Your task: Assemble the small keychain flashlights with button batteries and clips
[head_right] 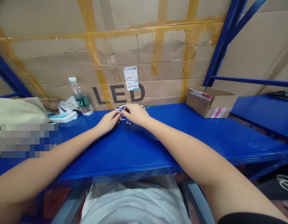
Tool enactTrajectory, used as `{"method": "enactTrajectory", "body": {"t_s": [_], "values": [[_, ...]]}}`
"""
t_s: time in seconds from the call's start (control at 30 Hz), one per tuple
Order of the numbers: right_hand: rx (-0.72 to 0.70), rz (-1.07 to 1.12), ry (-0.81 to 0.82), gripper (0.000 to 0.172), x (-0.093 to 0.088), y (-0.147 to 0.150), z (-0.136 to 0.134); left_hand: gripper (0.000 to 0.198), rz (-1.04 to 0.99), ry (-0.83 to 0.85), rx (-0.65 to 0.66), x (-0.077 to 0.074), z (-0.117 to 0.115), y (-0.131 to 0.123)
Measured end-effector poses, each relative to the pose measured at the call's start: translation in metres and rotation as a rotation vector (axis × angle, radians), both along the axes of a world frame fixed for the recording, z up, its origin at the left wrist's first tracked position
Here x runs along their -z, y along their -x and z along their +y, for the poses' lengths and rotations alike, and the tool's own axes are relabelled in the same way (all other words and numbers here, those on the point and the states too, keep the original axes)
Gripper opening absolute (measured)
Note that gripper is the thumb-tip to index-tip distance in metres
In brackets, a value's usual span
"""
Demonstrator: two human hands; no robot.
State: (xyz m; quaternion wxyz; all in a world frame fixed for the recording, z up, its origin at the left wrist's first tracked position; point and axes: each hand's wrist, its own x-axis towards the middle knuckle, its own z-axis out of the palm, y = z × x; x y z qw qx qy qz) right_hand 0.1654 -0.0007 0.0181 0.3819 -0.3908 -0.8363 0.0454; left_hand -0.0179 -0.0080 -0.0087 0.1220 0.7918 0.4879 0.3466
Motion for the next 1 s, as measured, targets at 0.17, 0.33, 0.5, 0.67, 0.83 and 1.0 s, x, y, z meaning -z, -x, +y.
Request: {"method": "enactTrajectory", "body": {"t_s": [0.17, 0.33, 0.5, 0.67, 0.83, 1.0], "values": [[0.065, -0.04, 0.009, 0.026, 0.005, 0.002, 0.006, 0.02, 0.116, -0.06, -0.02, -0.001, 0.0, 0.003], [0.061, 0.107, 0.125, 0.024, 0.001, 0.002, 0.009, 0.018, 0.21, -0.054, 0.072, 0.002, -0.002, -0.002], [-0.065, 0.38, 0.756, 0.022, 0.004, 0.003, 0.015, 0.016, 0.128, -0.094, 0.128, 0.001, -0.007, -0.006], [-0.156, 0.549, 1.125, 0.039, 0.01, 0.002, 0.024, 0.014, 0.128, -0.139, 0.177, -0.001, -0.01, -0.007], [-0.184, 0.632, 1.212, 0.04, 0.01, -0.004, 0.03, 0.014, 0.154, -0.184, 0.192, 0.0, -0.011, -0.008], [-0.243, 0.665, 1.288, 0.038, 0.008, -0.005, 0.03, 0.017, 0.133, -0.318, 0.201, -0.001, -0.014, -0.01]]}}
